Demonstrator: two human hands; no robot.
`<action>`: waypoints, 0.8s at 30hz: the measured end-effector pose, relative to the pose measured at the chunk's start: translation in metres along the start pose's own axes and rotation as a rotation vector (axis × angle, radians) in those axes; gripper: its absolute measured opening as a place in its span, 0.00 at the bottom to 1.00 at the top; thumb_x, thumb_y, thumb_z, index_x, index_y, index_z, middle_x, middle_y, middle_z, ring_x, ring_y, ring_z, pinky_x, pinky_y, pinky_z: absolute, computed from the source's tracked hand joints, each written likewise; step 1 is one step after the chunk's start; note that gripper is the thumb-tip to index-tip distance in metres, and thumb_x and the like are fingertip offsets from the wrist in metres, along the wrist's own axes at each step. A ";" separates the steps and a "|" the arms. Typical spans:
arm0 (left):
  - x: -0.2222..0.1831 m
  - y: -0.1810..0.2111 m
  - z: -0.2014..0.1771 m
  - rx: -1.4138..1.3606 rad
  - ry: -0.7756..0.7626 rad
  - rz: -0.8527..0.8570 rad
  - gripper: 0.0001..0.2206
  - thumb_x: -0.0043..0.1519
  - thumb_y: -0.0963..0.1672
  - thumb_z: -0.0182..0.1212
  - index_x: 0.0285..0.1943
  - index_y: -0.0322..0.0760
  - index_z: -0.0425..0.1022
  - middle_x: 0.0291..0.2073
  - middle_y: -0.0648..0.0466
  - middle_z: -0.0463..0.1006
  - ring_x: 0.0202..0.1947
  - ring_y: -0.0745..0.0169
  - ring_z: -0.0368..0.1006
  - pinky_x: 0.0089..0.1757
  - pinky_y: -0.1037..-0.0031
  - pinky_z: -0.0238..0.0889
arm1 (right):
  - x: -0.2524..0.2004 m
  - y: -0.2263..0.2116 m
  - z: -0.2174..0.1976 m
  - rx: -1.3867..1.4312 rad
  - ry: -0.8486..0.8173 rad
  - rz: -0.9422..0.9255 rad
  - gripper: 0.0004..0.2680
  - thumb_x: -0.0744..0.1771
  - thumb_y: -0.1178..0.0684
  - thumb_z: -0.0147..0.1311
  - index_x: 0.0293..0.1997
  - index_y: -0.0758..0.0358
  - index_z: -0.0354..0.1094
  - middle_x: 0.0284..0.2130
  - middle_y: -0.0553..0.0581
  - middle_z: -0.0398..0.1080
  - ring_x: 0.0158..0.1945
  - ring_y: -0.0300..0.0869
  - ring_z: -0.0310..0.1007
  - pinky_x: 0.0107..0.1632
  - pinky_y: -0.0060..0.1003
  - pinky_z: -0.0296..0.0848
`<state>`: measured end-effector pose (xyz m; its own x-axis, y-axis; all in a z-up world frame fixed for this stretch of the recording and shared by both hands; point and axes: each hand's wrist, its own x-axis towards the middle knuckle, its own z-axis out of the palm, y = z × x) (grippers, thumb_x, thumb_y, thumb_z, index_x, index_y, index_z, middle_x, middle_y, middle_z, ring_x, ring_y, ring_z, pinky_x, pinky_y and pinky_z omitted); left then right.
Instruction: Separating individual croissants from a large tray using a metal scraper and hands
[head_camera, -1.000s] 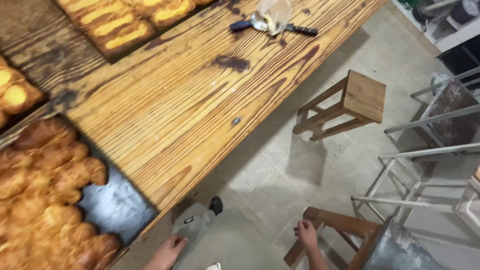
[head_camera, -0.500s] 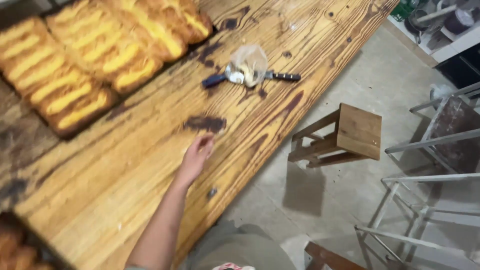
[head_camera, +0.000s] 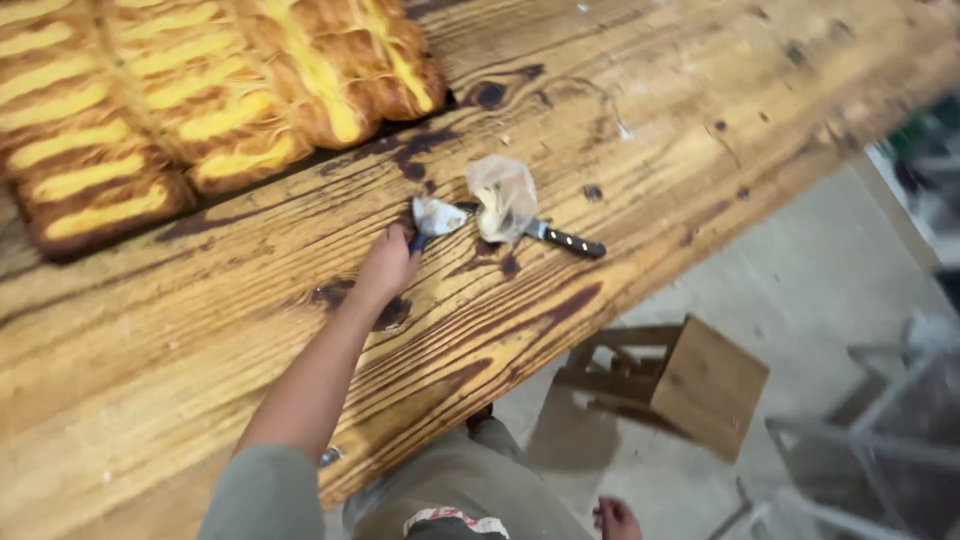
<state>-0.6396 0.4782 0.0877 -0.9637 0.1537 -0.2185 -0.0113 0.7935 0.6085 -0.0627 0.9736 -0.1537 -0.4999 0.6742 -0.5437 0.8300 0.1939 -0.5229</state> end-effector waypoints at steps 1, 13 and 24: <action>-0.009 -0.004 0.006 0.001 0.028 -0.036 0.19 0.63 0.47 0.62 0.57 0.32 0.66 0.50 0.36 0.73 0.55 0.31 0.73 0.54 0.50 0.68 | 0.022 -0.068 -0.025 -0.018 -0.032 -0.027 0.09 0.65 0.36 0.62 0.43 0.40 0.79 0.24 0.50 0.83 0.25 0.44 0.85 0.37 0.33 0.74; -0.150 0.049 0.060 -0.604 0.043 -0.565 0.29 0.56 0.52 0.70 0.59 0.30 0.69 0.49 0.35 0.79 0.47 0.39 0.80 0.45 0.56 0.76 | 0.081 -0.606 -0.044 -0.521 -0.034 -1.178 0.20 0.69 0.45 0.57 0.67 0.63 0.61 0.56 0.65 0.66 0.62 0.61 0.66 0.61 0.58 0.67; -0.230 0.122 0.124 -1.559 0.390 -0.337 0.15 0.63 0.36 0.53 0.59 0.23 0.67 0.23 0.47 0.66 0.09 0.60 0.65 0.14 0.73 0.56 | 0.075 -0.672 -0.041 -1.238 -0.444 -1.210 0.17 0.72 0.35 0.37 0.54 0.56 0.64 0.43 0.63 0.71 0.52 0.61 0.77 0.53 0.55 0.76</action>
<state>-0.3860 0.6125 0.1176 -0.8644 -0.2332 -0.4455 -0.2310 -0.6028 0.7638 -0.6479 0.9228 0.1836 -0.7603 -0.4181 -0.4971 -0.4339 0.8964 -0.0903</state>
